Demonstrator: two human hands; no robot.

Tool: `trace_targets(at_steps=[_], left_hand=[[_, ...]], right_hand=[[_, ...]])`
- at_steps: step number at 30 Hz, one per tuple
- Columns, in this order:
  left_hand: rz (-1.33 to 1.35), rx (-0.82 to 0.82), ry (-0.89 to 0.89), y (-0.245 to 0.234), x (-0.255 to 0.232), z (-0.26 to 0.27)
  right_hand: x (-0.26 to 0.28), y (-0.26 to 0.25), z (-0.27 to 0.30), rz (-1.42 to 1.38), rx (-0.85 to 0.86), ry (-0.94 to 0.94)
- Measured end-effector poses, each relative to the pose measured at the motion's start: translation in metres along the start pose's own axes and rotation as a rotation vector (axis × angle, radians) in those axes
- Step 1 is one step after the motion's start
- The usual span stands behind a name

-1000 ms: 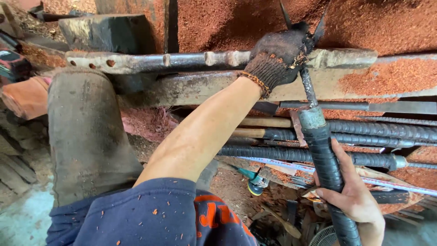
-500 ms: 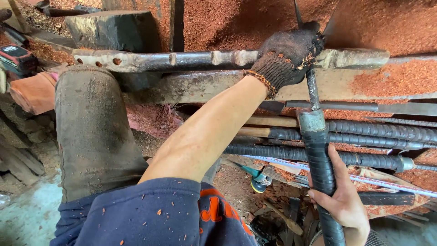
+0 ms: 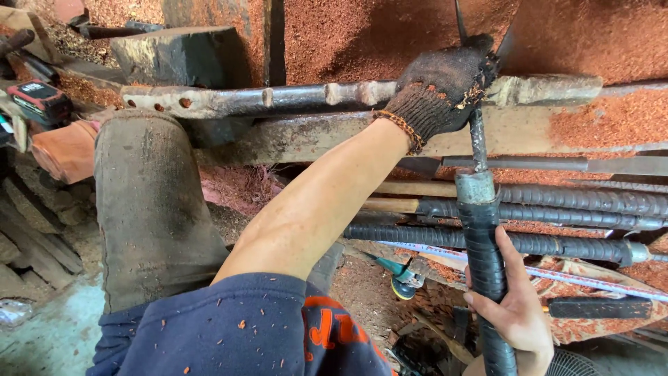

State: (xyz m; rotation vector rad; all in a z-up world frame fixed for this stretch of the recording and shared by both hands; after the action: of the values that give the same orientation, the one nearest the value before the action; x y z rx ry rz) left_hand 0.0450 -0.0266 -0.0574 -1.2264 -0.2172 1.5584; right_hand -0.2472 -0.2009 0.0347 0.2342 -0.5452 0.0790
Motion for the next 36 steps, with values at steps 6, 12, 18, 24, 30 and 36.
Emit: trace_targets(at_steps=[6, 12, 18, 24, 30, 36], left_hand=[[-0.001, 0.045, -0.046, -0.003, -0.001, 0.001], [-0.018, 0.025, -0.02, 0.002, 0.001, 0.0], [-0.042, 0.041, 0.032, 0.001, -0.003, -0.002], [-0.063, 0.143, -0.081, 0.008, 0.003, -0.004], [0.05, 0.04, -0.095, 0.015, 0.015, -0.006], [-0.111, 0.097, -0.031, 0.033, 0.02, -0.01]], right_hand=[[-0.004, 0.005, -0.002, -0.023, -0.001, -0.005], [-0.004, 0.01, -0.004, -0.028, -0.017, -0.016], [-0.014, 0.011, -0.005, -0.015, -0.032, -0.047], [-0.021, 0.012, -0.008, -0.02, -0.03, -0.07], [-0.027, 0.015, -0.01, 0.009, -0.036, -0.09], [-0.015, 0.021, -0.011, 0.104, -0.086, -0.049]])
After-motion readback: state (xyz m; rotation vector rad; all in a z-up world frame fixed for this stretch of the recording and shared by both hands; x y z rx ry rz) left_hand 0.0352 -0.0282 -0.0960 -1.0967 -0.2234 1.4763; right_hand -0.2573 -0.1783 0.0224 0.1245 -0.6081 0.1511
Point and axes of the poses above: each hand's wrist, its own z-axis away from the middle knuckle, its own y-axis out of the palm, x = y × z, the point moved 7 cm from there along -z, towards the middle knuckle, and after that the axes turned 5 degrees about z, right-handed, at the moved point
